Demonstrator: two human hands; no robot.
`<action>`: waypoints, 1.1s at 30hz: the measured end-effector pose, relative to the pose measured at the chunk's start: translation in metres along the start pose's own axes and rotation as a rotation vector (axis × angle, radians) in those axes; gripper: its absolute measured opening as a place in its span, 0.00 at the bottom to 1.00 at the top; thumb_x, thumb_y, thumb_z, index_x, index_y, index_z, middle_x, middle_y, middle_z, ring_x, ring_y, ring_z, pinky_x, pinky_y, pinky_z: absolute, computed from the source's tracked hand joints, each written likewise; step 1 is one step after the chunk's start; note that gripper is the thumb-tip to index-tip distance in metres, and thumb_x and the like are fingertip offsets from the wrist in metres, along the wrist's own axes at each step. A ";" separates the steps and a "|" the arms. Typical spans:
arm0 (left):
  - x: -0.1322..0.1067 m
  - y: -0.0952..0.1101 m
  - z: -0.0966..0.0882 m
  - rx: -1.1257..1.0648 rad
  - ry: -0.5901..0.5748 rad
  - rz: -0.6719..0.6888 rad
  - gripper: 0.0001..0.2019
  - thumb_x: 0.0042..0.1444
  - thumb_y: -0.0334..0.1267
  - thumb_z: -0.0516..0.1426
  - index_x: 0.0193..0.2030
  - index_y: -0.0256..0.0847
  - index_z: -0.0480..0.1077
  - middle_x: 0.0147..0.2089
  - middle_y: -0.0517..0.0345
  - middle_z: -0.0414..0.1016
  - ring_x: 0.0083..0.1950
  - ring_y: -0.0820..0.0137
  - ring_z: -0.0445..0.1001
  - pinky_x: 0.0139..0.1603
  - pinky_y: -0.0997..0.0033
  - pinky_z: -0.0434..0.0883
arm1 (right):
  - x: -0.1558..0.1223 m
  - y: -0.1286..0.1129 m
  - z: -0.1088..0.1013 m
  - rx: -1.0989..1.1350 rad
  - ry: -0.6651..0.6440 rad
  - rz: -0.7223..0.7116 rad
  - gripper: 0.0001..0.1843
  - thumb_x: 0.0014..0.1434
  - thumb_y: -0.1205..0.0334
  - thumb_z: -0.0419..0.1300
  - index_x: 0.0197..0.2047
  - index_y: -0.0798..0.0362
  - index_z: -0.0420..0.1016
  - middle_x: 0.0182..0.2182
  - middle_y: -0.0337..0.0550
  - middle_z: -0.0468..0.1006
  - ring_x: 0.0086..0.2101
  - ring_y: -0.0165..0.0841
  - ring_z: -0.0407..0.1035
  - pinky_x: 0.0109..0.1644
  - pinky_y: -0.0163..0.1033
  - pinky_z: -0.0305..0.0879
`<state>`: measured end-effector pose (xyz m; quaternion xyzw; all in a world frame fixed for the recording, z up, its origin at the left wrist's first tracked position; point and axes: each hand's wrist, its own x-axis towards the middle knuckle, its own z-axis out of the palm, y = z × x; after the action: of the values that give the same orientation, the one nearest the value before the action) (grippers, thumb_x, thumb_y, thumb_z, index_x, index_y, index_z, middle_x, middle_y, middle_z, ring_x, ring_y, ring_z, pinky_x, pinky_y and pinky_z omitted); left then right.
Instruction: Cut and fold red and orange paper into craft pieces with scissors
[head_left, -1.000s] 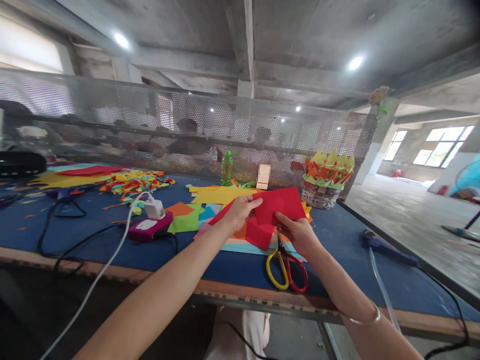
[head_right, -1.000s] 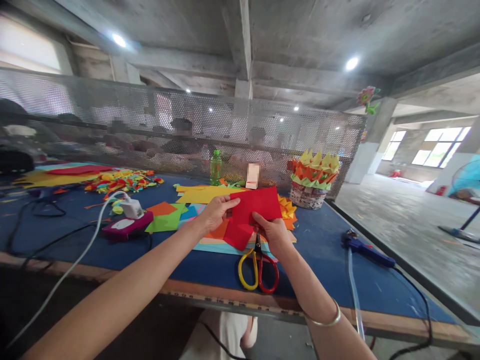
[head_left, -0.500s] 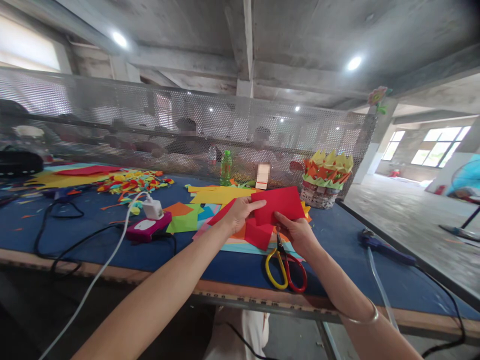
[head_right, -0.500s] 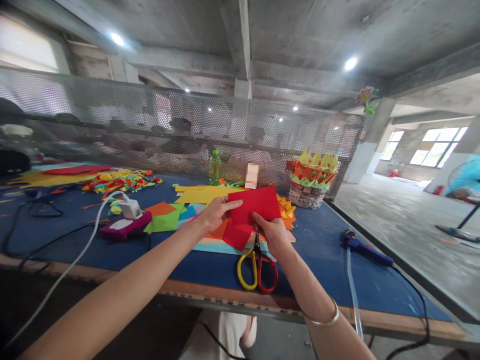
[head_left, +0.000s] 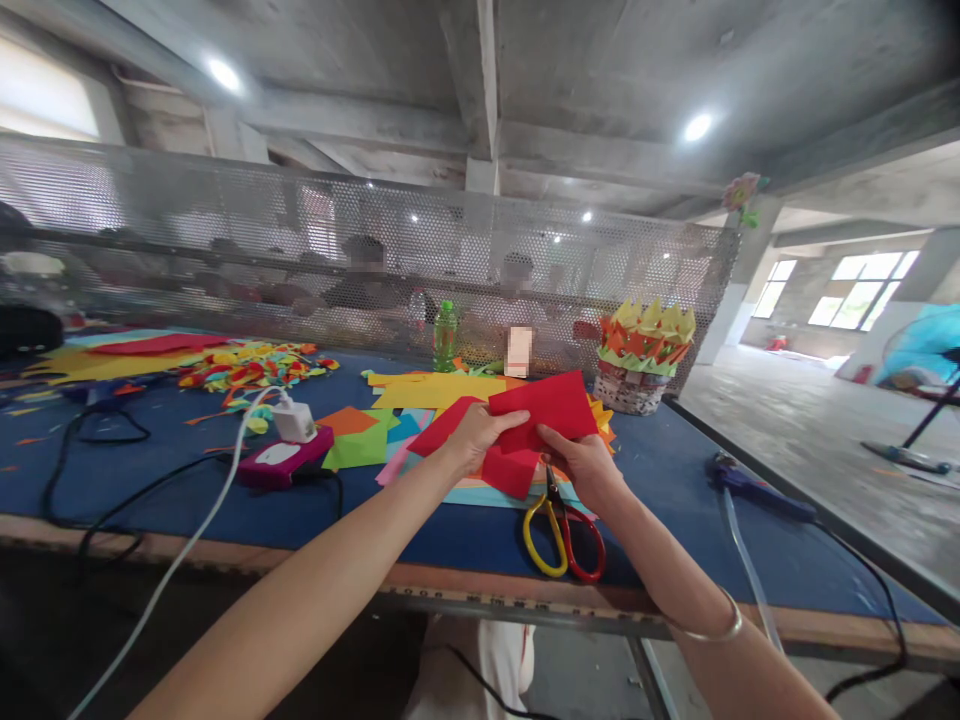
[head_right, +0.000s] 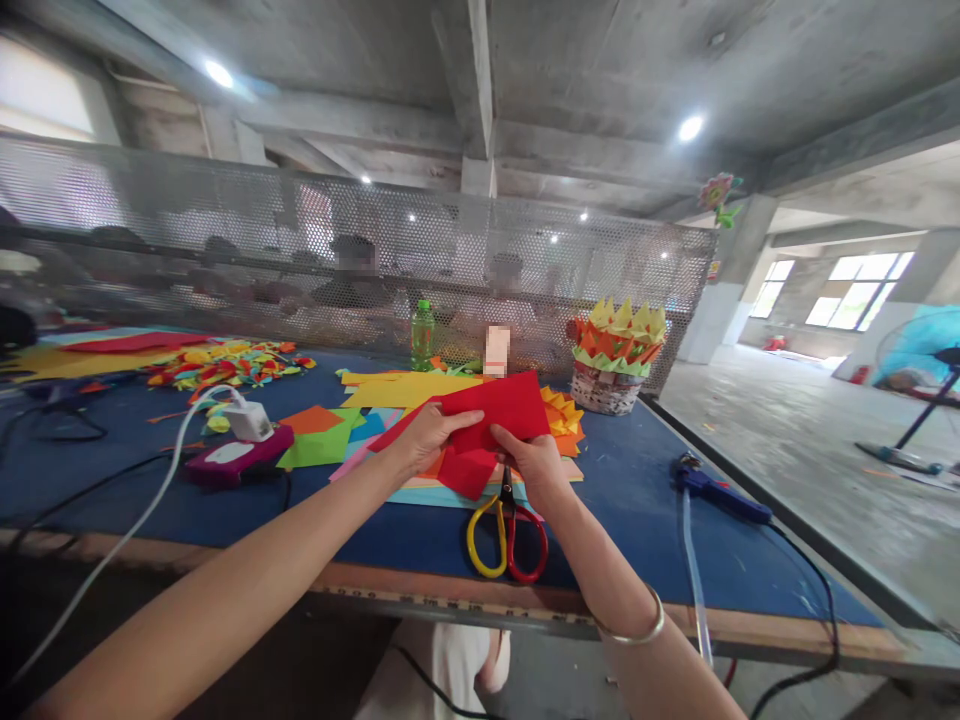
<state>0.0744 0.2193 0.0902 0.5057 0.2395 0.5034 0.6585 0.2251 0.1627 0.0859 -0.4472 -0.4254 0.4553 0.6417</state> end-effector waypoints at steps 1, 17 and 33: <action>0.000 0.000 0.000 -0.004 0.011 -0.009 0.19 0.37 0.39 0.73 0.37 0.32 0.80 0.35 0.45 0.83 0.35 0.58 0.81 0.40 0.62 0.77 | 0.001 0.000 0.000 -0.025 -0.005 -0.006 0.27 0.35 0.51 0.76 0.39 0.56 0.80 0.33 0.43 0.84 0.27 0.30 0.74 0.29 0.33 0.71; 0.011 0.010 -0.011 -0.090 0.169 -0.041 0.13 0.38 0.33 0.71 0.33 0.36 0.79 0.31 0.49 0.83 0.34 0.59 0.82 0.35 0.65 0.78 | -0.095 -0.018 -0.013 -1.687 -0.090 -0.158 0.16 0.61 0.50 0.60 0.44 0.54 0.73 0.34 0.53 0.82 0.35 0.46 0.76 0.31 0.40 0.49; 0.014 0.037 -0.020 -0.259 0.236 -0.052 0.09 0.44 0.25 0.66 0.35 0.32 0.78 0.31 0.47 0.83 0.31 0.62 0.81 0.33 0.67 0.78 | -0.034 -0.017 -0.035 -0.560 -0.064 -0.119 0.31 0.45 0.44 0.64 0.48 0.52 0.70 0.26 0.36 0.71 0.26 0.32 0.66 0.31 0.37 0.62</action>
<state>0.0474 0.2402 0.1189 0.3475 0.2614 0.5686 0.6983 0.2546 0.1203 0.0893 -0.5666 -0.5801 0.2958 0.5050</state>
